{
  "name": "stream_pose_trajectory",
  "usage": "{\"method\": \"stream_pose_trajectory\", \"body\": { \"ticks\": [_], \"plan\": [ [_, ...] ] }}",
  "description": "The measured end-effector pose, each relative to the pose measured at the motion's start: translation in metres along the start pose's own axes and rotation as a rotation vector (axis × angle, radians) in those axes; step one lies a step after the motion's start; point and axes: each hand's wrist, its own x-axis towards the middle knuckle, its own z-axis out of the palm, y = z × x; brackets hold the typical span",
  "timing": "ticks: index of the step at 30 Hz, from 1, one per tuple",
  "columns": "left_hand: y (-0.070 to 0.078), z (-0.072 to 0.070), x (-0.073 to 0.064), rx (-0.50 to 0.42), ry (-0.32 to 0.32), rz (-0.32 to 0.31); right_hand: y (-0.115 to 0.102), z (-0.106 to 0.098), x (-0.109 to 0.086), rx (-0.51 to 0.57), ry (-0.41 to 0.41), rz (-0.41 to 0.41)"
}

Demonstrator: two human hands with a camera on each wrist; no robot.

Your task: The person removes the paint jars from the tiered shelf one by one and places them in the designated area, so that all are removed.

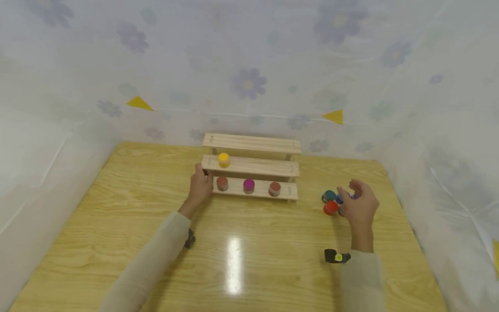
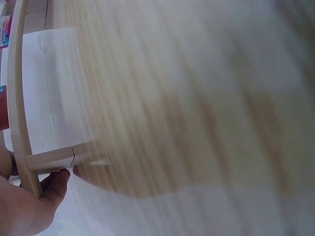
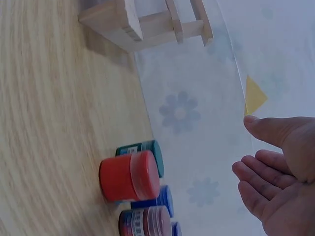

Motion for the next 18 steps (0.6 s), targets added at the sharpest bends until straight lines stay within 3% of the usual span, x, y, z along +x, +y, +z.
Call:
{"method": "stream_pose_trajectory", "body": {
  "ticks": [5,18],
  "plan": [
    [0.0,0.0,0.0,0.005,-0.002,0.01,-0.015,0.013,0.0,0.038,-0.002,-0.085],
    [-0.001,-0.003,-0.001,-0.009,0.004,-0.021,-0.063,0.061,-0.002,0.111,-0.138,-0.301]
  ]
}}
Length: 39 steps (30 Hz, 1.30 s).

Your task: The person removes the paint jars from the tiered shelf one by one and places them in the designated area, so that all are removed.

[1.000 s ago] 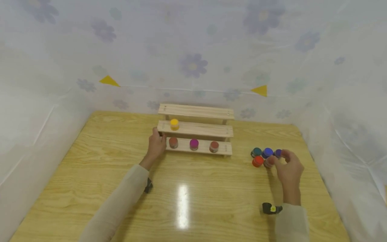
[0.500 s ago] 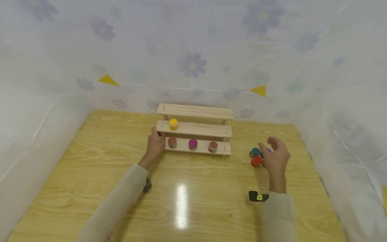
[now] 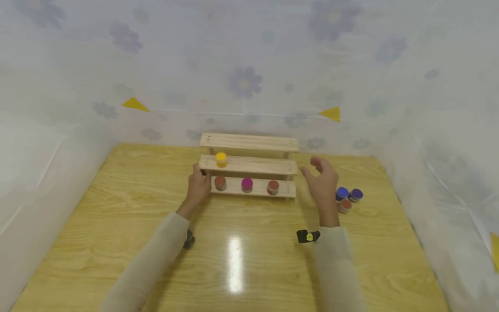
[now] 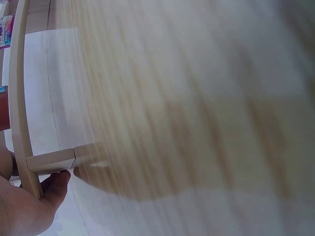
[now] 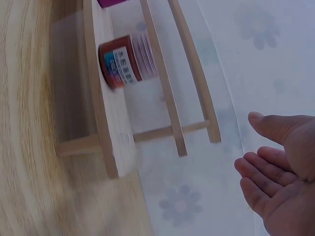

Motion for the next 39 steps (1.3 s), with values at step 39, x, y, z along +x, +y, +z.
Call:
{"method": "stream_pose_trajectory", "body": {
  "ticks": [39],
  "plan": [
    [0.003,0.0,-0.002,-0.011,-0.001,-0.013,-0.078,0.118,0.013,0.095,-0.326,-0.161]
  ]
}}
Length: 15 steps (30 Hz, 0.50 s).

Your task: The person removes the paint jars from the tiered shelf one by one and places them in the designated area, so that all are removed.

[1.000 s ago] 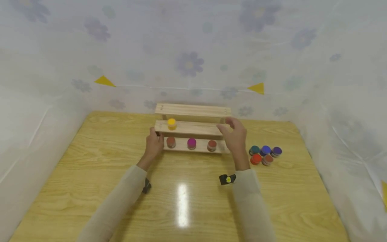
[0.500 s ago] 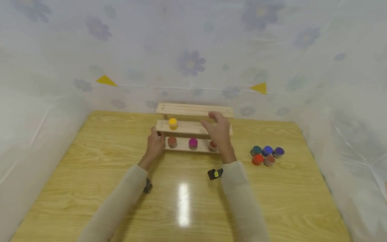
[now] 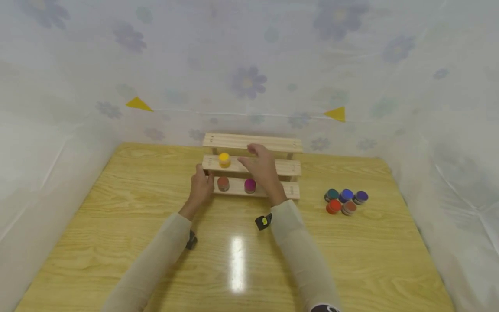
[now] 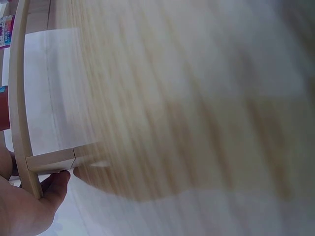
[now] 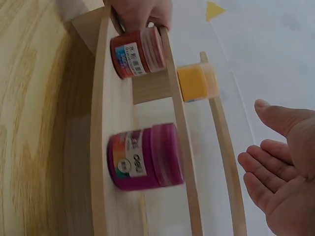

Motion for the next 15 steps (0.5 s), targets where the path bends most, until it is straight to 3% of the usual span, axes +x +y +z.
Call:
{"method": "stream_pose_trajectory", "body": {
  "ticks": [11,15],
  "plan": [
    [-0.002,-0.003,-0.002,-0.018,-0.011,0.007,-0.013,0.029,0.008,0.032,-0.081,0.102],
    [-0.001,-0.004,-0.003,-0.012,-0.005,0.02,-0.014,0.037,0.011,0.009,-0.098,0.074]
  ]
}}
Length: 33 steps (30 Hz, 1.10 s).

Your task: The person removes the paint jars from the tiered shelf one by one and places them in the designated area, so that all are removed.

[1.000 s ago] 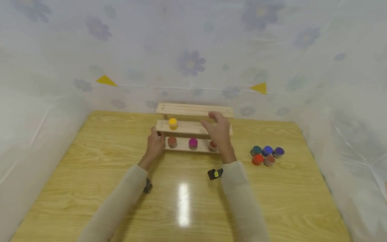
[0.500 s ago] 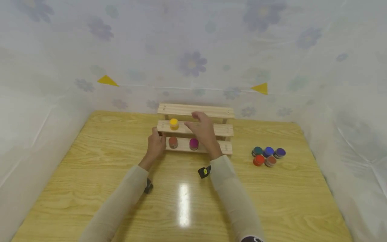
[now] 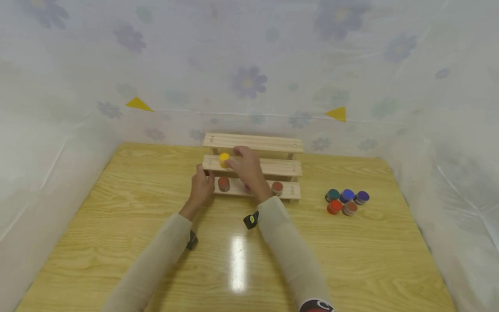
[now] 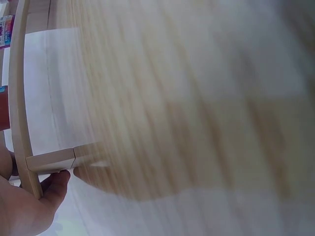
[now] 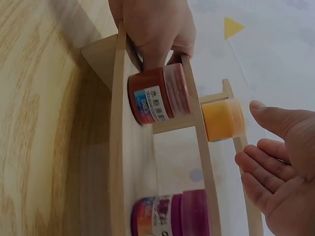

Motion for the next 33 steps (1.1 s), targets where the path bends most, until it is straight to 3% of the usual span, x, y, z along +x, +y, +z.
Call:
{"method": "stream_pose_trajectory", "body": {
  "ticks": [7,33],
  "plan": [
    [0.002,0.003,-0.004,0.007,0.027,0.02,0.003,0.007,-0.001,-0.019,0.017,-0.093],
    [0.006,0.005,-0.002,-0.008,0.003,-0.005,0.008,0.005,-0.011,-0.049,0.052,-0.085]
  ]
}}
